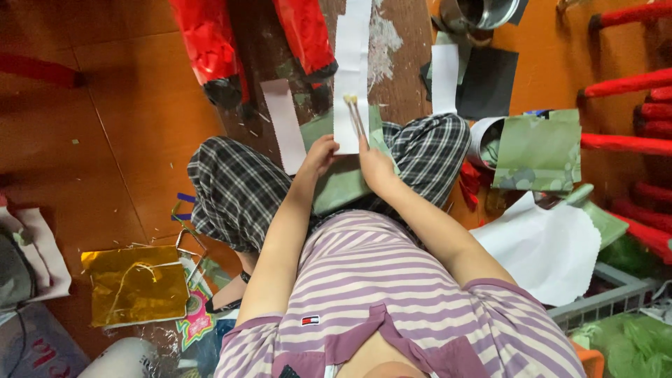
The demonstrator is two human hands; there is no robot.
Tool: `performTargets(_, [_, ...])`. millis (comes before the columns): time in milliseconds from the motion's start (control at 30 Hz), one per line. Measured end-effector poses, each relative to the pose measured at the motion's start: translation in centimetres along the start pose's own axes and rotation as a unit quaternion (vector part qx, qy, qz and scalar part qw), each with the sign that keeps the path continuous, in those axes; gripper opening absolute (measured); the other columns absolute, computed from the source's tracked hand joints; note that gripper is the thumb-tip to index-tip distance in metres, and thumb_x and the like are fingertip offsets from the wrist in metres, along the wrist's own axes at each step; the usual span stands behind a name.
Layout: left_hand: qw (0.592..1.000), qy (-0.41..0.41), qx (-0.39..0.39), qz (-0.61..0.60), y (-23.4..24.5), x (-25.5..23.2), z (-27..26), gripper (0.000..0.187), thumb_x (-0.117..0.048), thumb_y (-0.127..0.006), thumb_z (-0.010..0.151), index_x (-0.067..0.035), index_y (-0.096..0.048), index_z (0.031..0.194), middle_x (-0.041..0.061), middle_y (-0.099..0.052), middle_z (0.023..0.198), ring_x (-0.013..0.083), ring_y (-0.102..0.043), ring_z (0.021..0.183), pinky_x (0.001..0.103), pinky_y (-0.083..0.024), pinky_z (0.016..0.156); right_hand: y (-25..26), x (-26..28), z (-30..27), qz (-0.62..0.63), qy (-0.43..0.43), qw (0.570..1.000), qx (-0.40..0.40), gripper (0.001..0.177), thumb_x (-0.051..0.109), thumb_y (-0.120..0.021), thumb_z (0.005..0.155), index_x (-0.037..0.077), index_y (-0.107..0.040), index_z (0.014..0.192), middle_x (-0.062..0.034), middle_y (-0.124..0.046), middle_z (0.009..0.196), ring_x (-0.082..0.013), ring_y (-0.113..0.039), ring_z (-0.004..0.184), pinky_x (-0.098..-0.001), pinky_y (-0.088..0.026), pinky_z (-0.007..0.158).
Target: Applying glue and wrapping colored paper strips onto a bamboo frame to assemble a paper figure.
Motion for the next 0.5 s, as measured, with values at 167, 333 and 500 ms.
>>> performTargets(167, [0.998, 0.06, 0.002, 0.031, 0.1, 2.2, 2.1, 0.013, -0.012, -0.072, 0.075, -0.015, -0.07, 0.088, 0.0, -0.052, 0.066, 0.0085, -0.045, 0.048, 0.023, -0.043, 0.043, 0.0, -0.4, -3.3, 0.128, 0.015, 0.983, 0.133, 0.055, 0.004, -0.057, 0.089, 0.011, -0.055, 0.144, -0.0136, -0.07, 0.076, -0.0317, -0.075, 0.066, -0.0506, -0.06, 0.056])
performTargets(333, [0.997, 0.059, -0.017, 0.044, -0.5, 1.7, 2.2, 0.014, -0.002, -0.068, 0.077, -0.008, -0.067, 0.089, -0.003, -0.047, 0.066, 0.0068, -0.051, 0.06, 0.015, -0.044, 0.059, -0.8, -0.7, -4.3, 0.218, 0.027, 0.944, 0.244, 0.058, 0.008, -0.054, 0.092, 0.01, -0.05, 0.149, -0.019, -0.071, 0.078, -0.0347, -0.073, 0.07, -0.0546, -0.058, 0.059])
performTargets(500, [0.993, 0.101, -0.037, 0.054, -2.9, -4.2, -0.3, 0.01, -0.018, -0.072, 0.079, -0.015, -0.064, 0.084, -0.007, -0.049, 0.065, 0.0034, -0.052, 0.058, 0.011, -0.037, 0.048, 4.3, -3.5, -6.3, 0.228, -0.021, 0.949, 0.219, 0.064, 0.011, -0.051, 0.09, 0.02, -0.047, 0.154, -0.0142, -0.072, 0.086, -0.0382, -0.074, 0.073, -0.0549, -0.059, 0.063])
Point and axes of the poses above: each hand's wrist, its own z-axis towards the middle knuckle, its own y-axis out of the back of the hand, x = y × z, the point moved 10 cm from there along z, towards the middle knuckle
